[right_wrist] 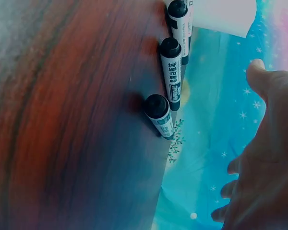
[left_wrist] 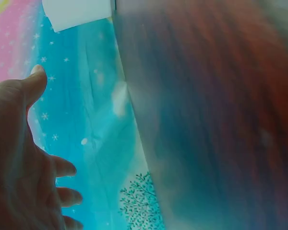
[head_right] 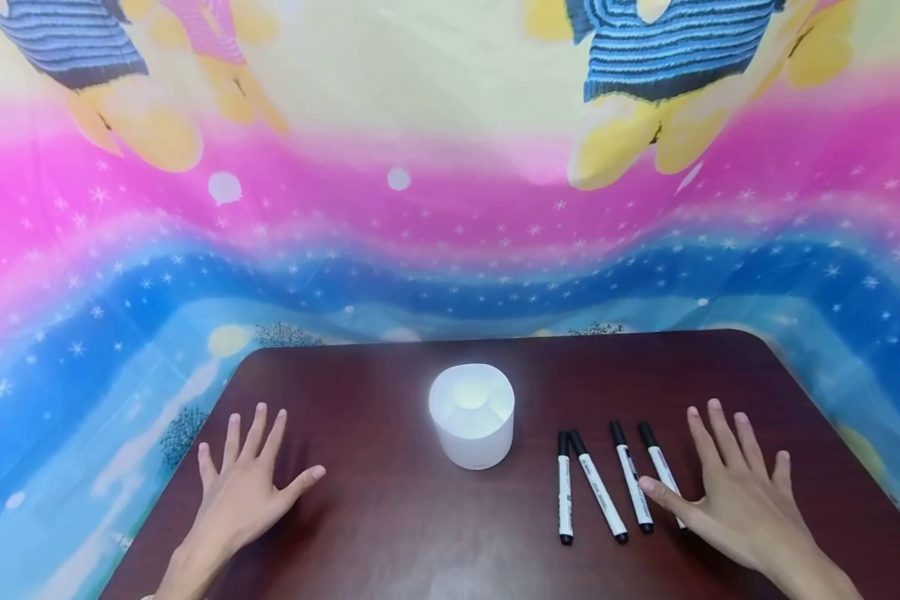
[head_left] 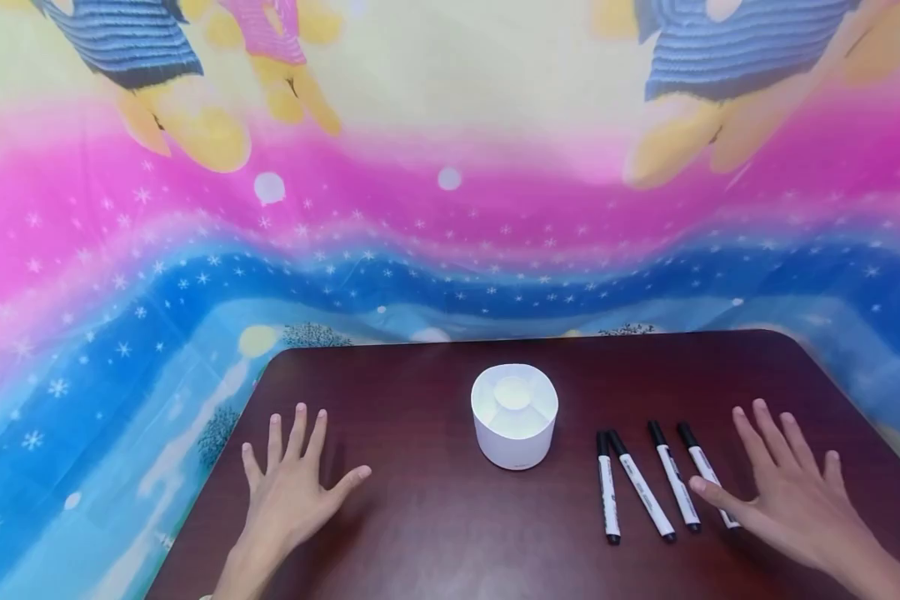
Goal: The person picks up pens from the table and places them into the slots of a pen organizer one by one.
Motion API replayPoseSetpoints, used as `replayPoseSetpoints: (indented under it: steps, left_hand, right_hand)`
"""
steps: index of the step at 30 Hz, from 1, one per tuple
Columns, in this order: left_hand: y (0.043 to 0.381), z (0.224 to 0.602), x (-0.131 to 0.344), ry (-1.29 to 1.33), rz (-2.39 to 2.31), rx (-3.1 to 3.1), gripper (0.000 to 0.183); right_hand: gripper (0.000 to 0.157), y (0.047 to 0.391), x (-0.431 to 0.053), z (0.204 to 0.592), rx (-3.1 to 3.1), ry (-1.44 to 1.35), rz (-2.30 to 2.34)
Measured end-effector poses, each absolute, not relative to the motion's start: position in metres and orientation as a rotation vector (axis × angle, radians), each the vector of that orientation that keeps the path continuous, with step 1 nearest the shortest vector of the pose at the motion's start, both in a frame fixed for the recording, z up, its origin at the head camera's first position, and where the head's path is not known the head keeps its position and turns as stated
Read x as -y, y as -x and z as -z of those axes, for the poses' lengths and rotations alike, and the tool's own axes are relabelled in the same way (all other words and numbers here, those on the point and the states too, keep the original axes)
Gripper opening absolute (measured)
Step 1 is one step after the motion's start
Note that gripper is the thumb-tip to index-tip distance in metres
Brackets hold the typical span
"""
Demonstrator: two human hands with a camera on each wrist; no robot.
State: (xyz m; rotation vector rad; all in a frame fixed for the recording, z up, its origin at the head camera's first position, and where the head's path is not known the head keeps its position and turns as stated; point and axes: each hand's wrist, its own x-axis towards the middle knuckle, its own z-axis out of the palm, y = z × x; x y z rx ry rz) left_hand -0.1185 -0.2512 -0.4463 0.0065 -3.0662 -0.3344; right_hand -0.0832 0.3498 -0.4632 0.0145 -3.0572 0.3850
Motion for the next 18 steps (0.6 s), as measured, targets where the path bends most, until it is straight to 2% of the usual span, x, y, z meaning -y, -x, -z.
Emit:
replayPoseSetpoints:
  steps: [18]
  left_hand:
    - [0.145, 0.439, 0.196, 0.193, 0.454, 3.002, 0.115]
  right_hand:
    - [0.115, 0.089, -0.349, 0.467, 2.968, -0.123, -0.537]
